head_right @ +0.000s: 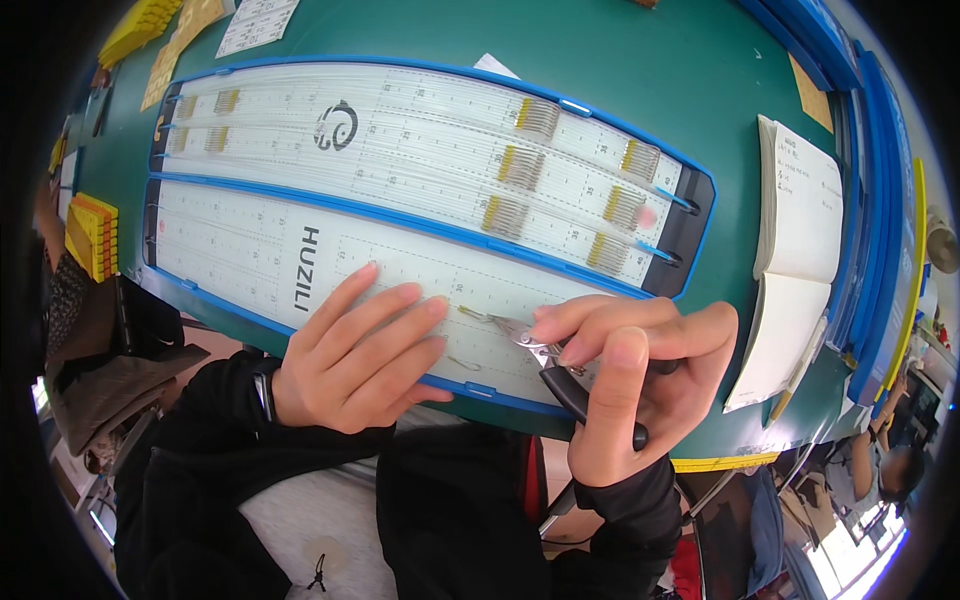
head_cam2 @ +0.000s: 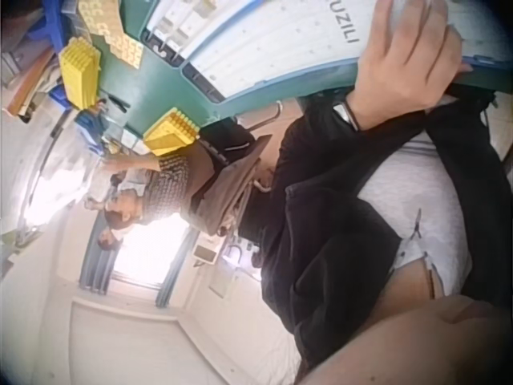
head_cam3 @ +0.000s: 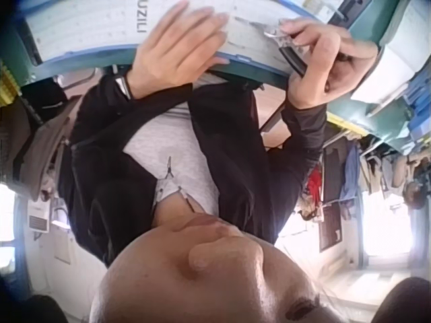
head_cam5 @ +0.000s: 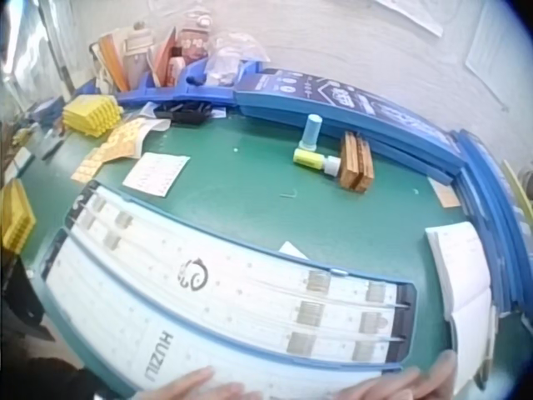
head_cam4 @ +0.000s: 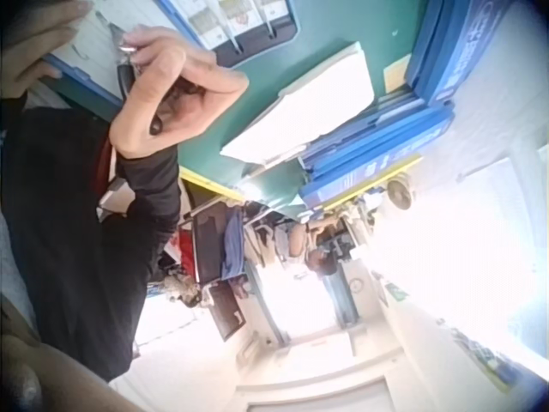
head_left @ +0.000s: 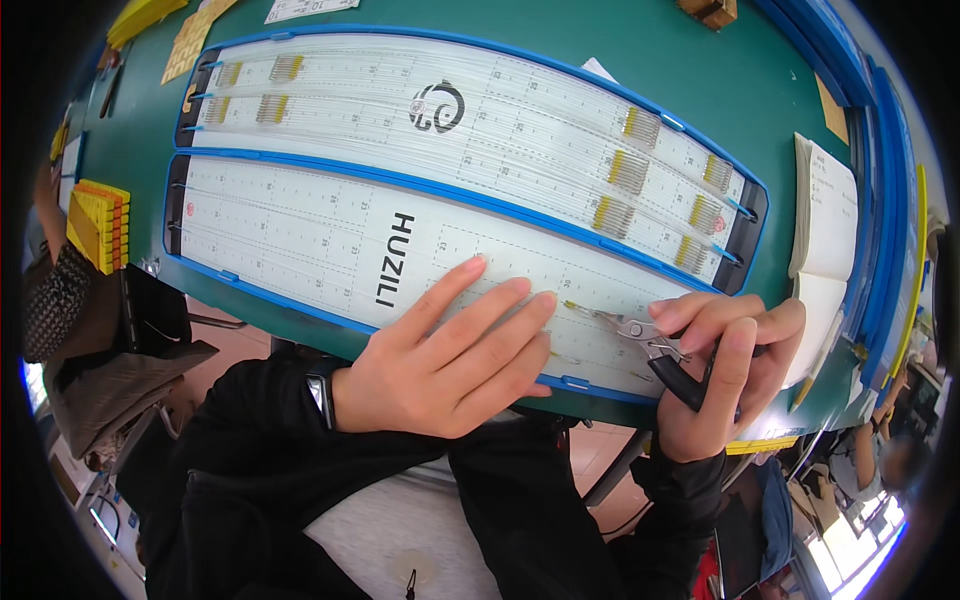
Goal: The recorder is assembling LED light panels by trimming components and applying stickers.
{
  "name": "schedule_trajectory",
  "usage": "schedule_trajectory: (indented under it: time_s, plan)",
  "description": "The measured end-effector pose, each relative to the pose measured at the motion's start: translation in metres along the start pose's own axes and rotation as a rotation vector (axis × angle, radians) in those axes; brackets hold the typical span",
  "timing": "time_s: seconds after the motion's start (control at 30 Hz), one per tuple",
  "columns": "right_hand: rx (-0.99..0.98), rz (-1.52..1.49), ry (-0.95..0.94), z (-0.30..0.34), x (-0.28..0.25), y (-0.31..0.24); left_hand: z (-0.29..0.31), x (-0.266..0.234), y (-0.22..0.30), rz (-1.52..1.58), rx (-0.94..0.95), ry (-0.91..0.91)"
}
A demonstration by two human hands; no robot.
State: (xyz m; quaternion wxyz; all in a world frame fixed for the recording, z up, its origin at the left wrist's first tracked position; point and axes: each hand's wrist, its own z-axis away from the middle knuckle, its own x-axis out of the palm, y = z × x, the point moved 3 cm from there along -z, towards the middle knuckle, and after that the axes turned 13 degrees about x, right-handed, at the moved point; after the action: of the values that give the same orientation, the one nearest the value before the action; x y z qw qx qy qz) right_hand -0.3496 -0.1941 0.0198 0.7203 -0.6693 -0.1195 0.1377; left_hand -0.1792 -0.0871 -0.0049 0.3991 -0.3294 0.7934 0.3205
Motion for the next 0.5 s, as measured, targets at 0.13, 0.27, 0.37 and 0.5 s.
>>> schedule_trajectory:
  time_s: [0.13,0.27,0.37,0.5]
  plan:
    - [0.005,-0.007,0.002,-0.0002,0.0014,-0.0003,0.0009,0.0011,0.0004,0.008,-0.006,-0.001]
    - [0.001,-0.009,-0.009,0.0,0.001,-0.0004,0.0007,0.0009,0.0005,0.011,-0.014,-0.009]
    - [0.003,0.025,-0.016,-0.0002,0.0006,-0.0009,0.0014,0.001,0.0008,0.014,-0.018,-0.016]
    - [-0.002,-0.006,-0.019,0.0002,0.0005,-0.0004,0.0002,0.0004,0.0009,0.019,-0.014,-0.009]
